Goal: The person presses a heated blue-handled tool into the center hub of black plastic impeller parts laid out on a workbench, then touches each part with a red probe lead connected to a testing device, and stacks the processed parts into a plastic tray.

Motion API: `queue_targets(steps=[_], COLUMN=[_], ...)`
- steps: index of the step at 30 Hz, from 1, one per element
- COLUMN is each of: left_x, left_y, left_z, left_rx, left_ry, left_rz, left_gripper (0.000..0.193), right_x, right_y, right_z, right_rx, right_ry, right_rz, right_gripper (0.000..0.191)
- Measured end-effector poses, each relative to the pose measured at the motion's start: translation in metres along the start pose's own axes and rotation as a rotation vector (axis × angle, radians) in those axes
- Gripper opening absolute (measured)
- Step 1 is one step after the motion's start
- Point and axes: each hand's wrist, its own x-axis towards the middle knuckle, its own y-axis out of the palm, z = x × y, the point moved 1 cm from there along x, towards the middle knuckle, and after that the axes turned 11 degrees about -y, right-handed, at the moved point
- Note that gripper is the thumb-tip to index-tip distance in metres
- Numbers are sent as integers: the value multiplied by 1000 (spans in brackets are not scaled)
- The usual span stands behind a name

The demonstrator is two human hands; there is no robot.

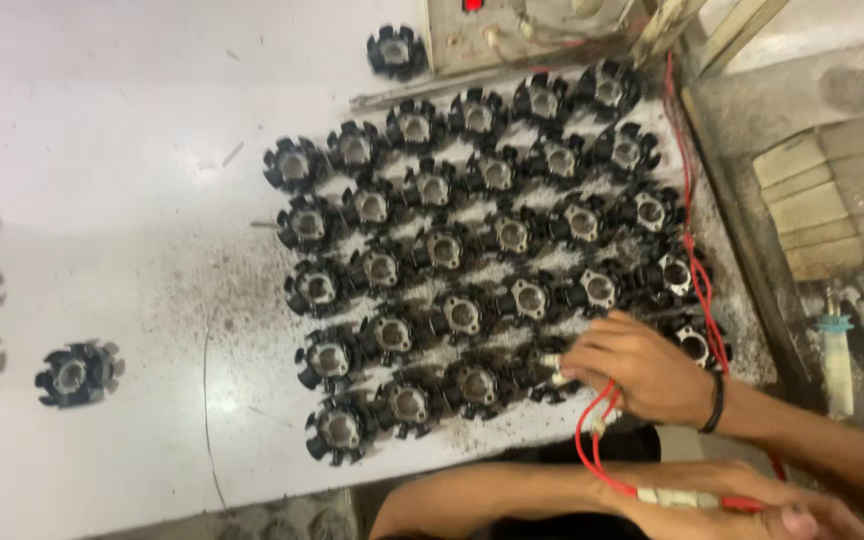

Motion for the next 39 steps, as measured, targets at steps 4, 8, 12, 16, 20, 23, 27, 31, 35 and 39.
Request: queue_targets(steps=[4, 8, 12, 16, 20, 23, 27, 31, 35, 39], left_x=[-11, -20, -33, -43, -42, -39, -35, -28, -30, -39], left_y=[0, -8, -22, -31, -33, -33, -35, -38, -42, -46], left_z=[-7, -25, -55, -79, -84, -73, -53, -44, -52, -65], left_rx=[-149, -320, -116, -76, -28, -99, -126, -179, -121, 41], left_ry=[58, 126, 180, 118, 146, 139, 94, 108, 108, 64], left_rz=[0, -16, -128, -224, -229, -172, -145, -150, -175, -223], left_gripper=[49, 48, 52, 65, 66, 62, 66, 63, 62, 63], right_x=[16, 35, 47, 47, 47, 50, 60, 80, 89, 83], right_y=[-21, -29, -10, -8, -15, -19, -32, -39, -26, -20], right_z=[-16, -45, -59, -61, -55, -50, -62, -93, -109, -109], right_rx=[22, 9, 60, -19, -61, -80, -48, -18, -33, -132], right_ry=[14, 191, 95, 18, 10, -11, 29, 109, 49, -12], right_rz=[-64, -207, -238, -200, -138, -92, -194, -299, -351, -282], right_gripper=[15, 12, 11, 8, 9, 10, 10, 10, 11, 9])
